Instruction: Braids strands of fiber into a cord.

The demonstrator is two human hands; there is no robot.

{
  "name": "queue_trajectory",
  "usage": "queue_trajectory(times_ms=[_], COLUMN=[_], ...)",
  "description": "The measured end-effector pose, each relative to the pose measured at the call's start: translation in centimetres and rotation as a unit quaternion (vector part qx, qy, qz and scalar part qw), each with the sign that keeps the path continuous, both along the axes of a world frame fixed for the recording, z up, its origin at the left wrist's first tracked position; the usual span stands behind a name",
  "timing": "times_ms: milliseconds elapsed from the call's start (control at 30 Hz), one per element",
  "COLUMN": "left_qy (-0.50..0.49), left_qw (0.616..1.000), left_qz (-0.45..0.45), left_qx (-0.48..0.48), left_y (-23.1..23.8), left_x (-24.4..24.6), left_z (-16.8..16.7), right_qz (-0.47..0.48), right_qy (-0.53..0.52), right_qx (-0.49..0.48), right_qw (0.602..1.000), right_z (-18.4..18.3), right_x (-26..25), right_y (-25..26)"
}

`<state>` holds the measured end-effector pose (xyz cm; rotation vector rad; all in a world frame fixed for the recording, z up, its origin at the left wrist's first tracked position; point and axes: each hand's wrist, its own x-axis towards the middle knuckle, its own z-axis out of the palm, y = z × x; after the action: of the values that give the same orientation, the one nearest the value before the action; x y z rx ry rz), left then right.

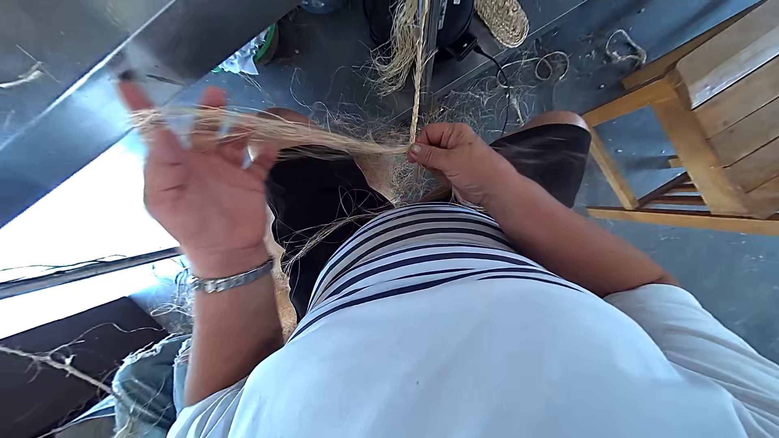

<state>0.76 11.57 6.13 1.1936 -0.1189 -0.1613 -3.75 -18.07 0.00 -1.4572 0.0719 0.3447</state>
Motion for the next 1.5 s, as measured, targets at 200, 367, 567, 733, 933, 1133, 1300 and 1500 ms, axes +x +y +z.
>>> queue_trajectory(times_ms=[200,367,567,733,933,1133,1300,1500], left_qy=[0.068,0.23,-0.064,-0.256,-0.1,0.115,0.166,0.115], left_qw=[0.942,0.667,0.67,0.751,0.845,0.876,0.846,0.528], left_qz=[0.175,0.234,0.093,-0.193,-0.323,-0.112,0.168,0.038], left_qx=[0.278,0.669,0.734,0.577,0.414,0.454,0.478,0.84], left_y=[11.2,19.2,9.5,-3.3,-2.1,16.0,30.1,23.1], left_x=[-2.7,-5.1,-4.4,-1.5,-0.6,-2.8,-6.9,-3.5], left_z=[0.6,-2.1,2.5,-1.4,-1.8,3.3,4.2,2.5], right_qz=[0.012,0.018,0.024,0.014,0.017,0.019,0.028,0.046], right_qy=[-0.042,-0.055,-0.07,-0.072,-0.112,-0.119,-0.104,-0.096], right_qx=[-0.037,-0.093,-0.117,-0.11,-0.126,-0.124,-0.13,-0.17], right_qw=[0.998,0.994,0.99,0.991,0.986,0.985,0.986,0.98], right_z=[0.2,-0.3,-0.2,0.2,0.5,-0.8,-0.7,-0.1], right_x=[-0.2,-0.1,-0.3,-0.1,-0.4,-0.6,-0.3,-0.1], right_y=[-0.8,-0.9,-0.9,-0.2,-2.4,-2.8,-1.8,-1.8])
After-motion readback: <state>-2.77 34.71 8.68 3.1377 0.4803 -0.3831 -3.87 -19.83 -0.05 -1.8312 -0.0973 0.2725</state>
